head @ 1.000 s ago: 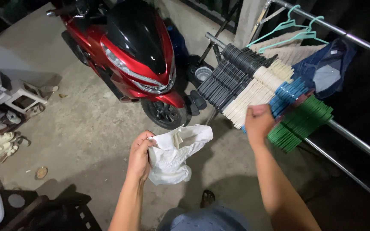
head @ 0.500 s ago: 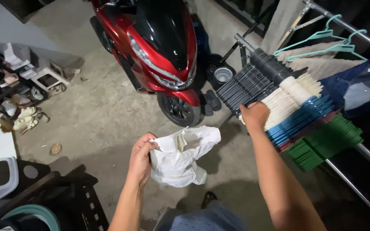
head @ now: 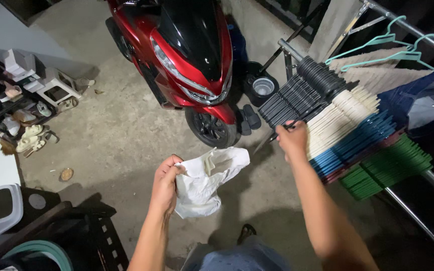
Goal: Hang various pieces of laundry on a drying rack using hangers.
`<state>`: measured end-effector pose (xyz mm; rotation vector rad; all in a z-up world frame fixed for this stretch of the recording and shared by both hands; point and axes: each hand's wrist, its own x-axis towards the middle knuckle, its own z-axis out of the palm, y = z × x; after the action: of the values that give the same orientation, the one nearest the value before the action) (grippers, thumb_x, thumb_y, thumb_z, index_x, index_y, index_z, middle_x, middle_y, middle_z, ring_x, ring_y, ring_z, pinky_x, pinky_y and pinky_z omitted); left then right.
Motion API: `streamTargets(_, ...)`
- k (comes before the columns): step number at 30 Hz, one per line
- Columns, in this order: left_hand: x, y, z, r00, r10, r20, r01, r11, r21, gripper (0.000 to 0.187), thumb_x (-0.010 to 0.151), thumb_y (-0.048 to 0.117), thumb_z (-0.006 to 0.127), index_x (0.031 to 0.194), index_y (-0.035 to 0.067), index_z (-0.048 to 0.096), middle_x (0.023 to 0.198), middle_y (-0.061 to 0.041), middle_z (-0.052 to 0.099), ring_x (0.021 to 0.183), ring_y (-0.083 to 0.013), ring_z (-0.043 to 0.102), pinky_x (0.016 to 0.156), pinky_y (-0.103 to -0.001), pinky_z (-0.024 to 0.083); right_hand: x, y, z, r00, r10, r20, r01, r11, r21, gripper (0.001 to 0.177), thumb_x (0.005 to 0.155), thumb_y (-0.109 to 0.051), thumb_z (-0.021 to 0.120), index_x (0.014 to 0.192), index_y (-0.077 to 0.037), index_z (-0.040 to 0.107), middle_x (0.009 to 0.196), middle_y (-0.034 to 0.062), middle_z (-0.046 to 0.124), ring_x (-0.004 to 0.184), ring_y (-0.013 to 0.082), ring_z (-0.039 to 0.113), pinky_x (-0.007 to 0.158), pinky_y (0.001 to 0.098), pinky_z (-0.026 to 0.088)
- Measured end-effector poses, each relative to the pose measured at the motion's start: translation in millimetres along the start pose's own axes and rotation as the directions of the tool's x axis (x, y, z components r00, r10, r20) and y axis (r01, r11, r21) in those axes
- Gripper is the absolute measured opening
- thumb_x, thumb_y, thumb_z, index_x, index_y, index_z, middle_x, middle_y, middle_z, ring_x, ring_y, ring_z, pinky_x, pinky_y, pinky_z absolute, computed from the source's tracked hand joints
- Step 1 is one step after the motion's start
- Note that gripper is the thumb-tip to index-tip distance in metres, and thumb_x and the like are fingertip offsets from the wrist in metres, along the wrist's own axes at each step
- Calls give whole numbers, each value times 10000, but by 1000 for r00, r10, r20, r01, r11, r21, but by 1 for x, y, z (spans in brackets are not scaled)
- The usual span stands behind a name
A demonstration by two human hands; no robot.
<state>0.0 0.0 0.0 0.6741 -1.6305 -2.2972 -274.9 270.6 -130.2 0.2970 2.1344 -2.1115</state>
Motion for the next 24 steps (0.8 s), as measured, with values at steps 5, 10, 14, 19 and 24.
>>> streamTargets(5,1,0,-11,996,77,-48,-69,986,150,244,902,118,719,771,128,513,671,81,504,569,-18,407,465,-236,261,-68,-29,14,995,45,86,-47,999,24,388,842,-109,756,1093,-77,461,748,37,609,531,111,560,426,279,404)
streamTargets(10,-1,-4,-32,990,109,-85,-91,978,189,345,883,147,789,750,147,471,655,93,459,568,-22,366,476,-242,254,-131,-46,29,967,39,253,-48,998,30,399,938,-218,772,1060,-37,438,692,94,592,485,147,511,414,299,377)
streamTargets(14,-7,-7,-58,993,118,-28,-114,986,124,204,967,194,681,858,129,521,817,73,521,771,-44,431,668,-232,344,-171,-43,57,919,5,393,-90,976,198,272,1026,-264,612,1066,-33,475,777,98,655,573,184,651,505,323,535)
streamTargets(19,-30,9,-85,995,62,79,-78,976,206,90,975,204,600,984,120,570,895,39,561,877,-86,483,771,-256,394,-224,-39,110,859,-85,504,-90,945,314,247,1054,-278,503,1077,-32,509,908,97,695,768,225,750,709,369,653)
streamTargets(24,-49,18,-116,997,47,68,-55,992,118,84,964,168,599,1025,118,569,863,48,549,791,-57,488,662,-239,384,-260,4,167,740,-231,631,53,956,289,240,1087,-242,527,1079,-7,574,1003,163,719,900,225,737,832,342,609)
